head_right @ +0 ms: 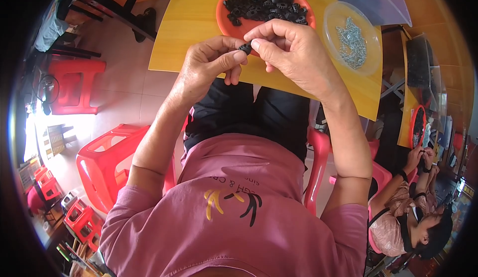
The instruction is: The person assembles clip components by hand, repeatedly picking up plastic pieces and small metal springs from plates and inserting the springs into the plastic pieces.
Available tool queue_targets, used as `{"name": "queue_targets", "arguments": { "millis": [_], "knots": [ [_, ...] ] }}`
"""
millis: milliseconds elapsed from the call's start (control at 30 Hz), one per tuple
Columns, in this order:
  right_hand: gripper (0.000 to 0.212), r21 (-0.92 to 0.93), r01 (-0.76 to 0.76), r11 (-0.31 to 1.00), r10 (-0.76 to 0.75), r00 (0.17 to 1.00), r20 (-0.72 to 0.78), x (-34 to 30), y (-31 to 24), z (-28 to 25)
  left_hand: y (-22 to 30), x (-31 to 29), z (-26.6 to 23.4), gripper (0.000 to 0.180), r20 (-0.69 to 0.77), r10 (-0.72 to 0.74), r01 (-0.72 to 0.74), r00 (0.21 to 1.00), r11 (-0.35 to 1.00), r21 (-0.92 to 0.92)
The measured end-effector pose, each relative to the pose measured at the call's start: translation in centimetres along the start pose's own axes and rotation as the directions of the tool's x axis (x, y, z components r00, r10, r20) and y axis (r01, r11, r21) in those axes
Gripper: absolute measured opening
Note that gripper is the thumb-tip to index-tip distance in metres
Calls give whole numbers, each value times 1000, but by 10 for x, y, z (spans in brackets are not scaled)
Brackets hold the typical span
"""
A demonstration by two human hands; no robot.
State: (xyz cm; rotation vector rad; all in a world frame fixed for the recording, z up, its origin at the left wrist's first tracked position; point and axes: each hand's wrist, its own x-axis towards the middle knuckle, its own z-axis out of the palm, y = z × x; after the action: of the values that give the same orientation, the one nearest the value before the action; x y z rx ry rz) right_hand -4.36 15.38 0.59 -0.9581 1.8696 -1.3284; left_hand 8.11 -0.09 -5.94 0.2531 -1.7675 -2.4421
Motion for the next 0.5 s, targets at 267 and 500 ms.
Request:
{"name": "queue_targets", "arguments": {
  "millis": [267,500],
  "knots": [
    [13,-60,-32,998,32,999,-2,-1,-2,2,2,-1,3,24,16,-19,18,1000,1000,24],
    [13,-324,176,930,-218,971,-99,1,17,12,-2,1,5,19,-41,4,1,999,993,121]
  ]
}}
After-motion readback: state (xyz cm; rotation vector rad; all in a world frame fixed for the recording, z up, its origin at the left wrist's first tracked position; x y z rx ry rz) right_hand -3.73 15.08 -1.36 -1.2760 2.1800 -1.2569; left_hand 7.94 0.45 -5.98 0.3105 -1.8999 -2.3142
